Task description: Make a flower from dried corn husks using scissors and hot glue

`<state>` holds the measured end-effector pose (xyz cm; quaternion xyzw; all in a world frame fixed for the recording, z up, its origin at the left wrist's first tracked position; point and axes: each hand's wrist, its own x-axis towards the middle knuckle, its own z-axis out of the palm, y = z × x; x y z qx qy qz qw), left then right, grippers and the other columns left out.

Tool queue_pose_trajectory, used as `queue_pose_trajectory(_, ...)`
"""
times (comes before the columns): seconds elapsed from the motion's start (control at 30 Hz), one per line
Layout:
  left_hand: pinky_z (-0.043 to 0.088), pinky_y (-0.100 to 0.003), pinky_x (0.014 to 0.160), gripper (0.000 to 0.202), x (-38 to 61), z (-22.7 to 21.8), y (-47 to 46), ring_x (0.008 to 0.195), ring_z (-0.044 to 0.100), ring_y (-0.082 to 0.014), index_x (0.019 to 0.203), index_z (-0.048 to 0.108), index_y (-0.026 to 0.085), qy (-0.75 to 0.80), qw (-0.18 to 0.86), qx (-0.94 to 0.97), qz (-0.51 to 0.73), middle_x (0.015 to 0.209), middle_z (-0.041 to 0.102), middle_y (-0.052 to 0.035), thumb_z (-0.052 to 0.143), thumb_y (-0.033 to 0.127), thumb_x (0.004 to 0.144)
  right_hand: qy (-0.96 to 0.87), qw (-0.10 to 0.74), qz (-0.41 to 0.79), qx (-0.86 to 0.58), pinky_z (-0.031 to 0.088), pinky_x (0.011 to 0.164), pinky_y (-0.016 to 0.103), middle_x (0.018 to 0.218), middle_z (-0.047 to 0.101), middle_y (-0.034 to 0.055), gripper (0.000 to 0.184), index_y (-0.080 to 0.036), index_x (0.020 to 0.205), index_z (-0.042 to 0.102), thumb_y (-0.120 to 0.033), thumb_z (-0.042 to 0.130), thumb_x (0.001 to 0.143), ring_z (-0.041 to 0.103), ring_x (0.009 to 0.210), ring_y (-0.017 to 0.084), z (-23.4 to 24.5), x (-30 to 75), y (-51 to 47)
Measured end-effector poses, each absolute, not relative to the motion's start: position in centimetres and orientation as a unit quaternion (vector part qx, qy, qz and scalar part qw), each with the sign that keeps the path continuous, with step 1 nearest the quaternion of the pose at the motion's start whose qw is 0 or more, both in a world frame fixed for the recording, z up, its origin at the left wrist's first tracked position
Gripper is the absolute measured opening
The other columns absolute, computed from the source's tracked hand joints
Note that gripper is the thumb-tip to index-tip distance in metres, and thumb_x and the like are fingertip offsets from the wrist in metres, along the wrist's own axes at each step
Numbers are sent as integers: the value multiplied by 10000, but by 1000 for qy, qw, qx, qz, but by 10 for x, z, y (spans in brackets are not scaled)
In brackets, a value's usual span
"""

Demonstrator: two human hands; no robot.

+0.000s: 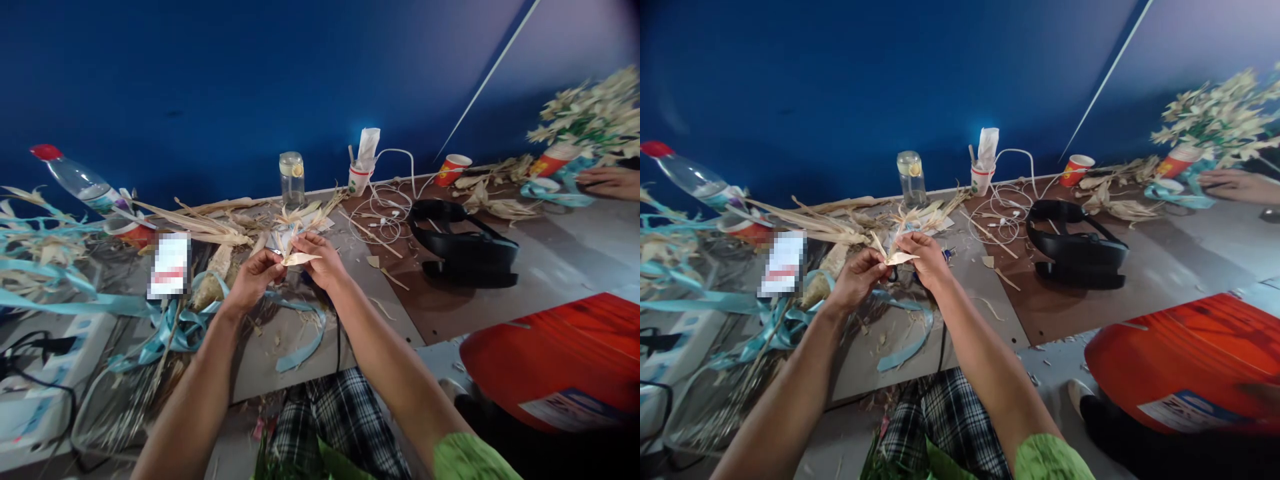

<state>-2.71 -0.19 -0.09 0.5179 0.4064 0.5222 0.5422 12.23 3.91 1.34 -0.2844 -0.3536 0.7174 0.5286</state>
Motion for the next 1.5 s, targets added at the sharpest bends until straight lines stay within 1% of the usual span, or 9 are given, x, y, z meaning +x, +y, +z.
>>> queue_pose_trajectory(0.17, 357, -185, 465, 318, -26, 2, -3, 499, 505, -79, 825, 548, 163, 400, 573, 501, 511, 578, 577, 32, 772, 327, 669, -370, 526, 708, -291, 210, 455, 209, 475, 484, -61, 276, -151, 536, 547, -304, 777, 543, 321, 431, 31, 15, 120, 38)
queue_pose_trajectory(0.3, 335, -176, 441, 382, -26, 7, -4, 497, 506, -85, 896, 530, 176, 393, 592, 493, 501, 566, 574, 41, 787, 316, 651, -363, 526, 710, -298, 206, 459, 210, 478, 491, -62, 267, -154, 540, 534, -276, 771, 520, 332, 438, 33, 16, 119, 38)
queue_pose_trajectory(0.47, 325, -182, 444, 355, -25, 6, -4, 465, 464, -70, 860, 549, 164, 386, 589, 502, 501, 542, 559, 43, 788, 321, 649, -356, 533, 707, -299, 236, 470, 202, 470, 492, -69, 261, -163, 551, 540, -273, 773, 511, 364, 449, 40, 15, 118, 37)
queue_pose_trajectory(0.7, 332, -190, 452, 298, -28, -2, 0, 462, 457, -68, 812, 614, 159, 406, 560, 497, 524, 538, 569, 32, 783, 342, 650, -381, 514, 706, -304, 287, 492, 207, 495, 503, -63, 240, -163, 547, 556, -295, 757, 542, 395, 471, 49, 18, 120, 33)
queue_pose_trajectory(0.93, 382, -202, 508, 236, -30, -9, 3, 508, 495, -75, 770, 653, 170, 416, 530, 491, 552, 571, 582, 24, 777, 335, 654, -363, 495, 737, -283, 187, 429, 212, 487, 511, -50, 221, -165, 546, 562, -275, 753, 530, 357, 437, 51, 22, 123, 32)
queue_pose_trajectory(1.03, 382, -201, 509, 234, -28, -11, 3, 516, 493, -74, 778, 657, 174, 404, 529, 487, 566, 579, 580, 25, 776, 336, 658, -359, 496, 742, -274, 176, 428, 217, 476, 496, -52, 224, -165, 543, 556, -277, 749, 538, 321, 420, 45, 20, 123, 33)
queue_pose_trajectory(1.2, 373, -195, 504, 246, -25, -9, 2, 513, 484, -70, 793, 653, 173, 404, 530, 476, 573, 579, 570, 31, 778, 335, 656, -364, 505, 731, -281, 164, 437, 217, 431, 409, -78, 198, -165, 534, 529, -252, 706, 555, 246, 401, 30, 19, 121, 34)
queue_pose_trajectory(1.33, 369, -198, 494, 285, -23, -6, 1, 504, 483, -72, 800, 646, 166, 413, 528, 477, 569, 581, 575, 27, 782, 358, 639, -374, 520, 710, -291, 156, 440, 220, 447, 429, -70, 178, -165, 528, 536, -241, 696, 536, 261, 412, 32, 21, 120, 33)
queue_pose_trajectory(1.5, 375, -203, 487, 300, -24, -5, 2, 485, 488, -75, 751, 623, 159, 433, 518, 486, 555, 571, 596, 17, 787, 378, 629, -379, 511, 709, -305, 176, 435, 231, 436, 426, -65, 220, -174, 522, 543, -290, 726, 560, 276, 412, 45, 20, 121, 33)
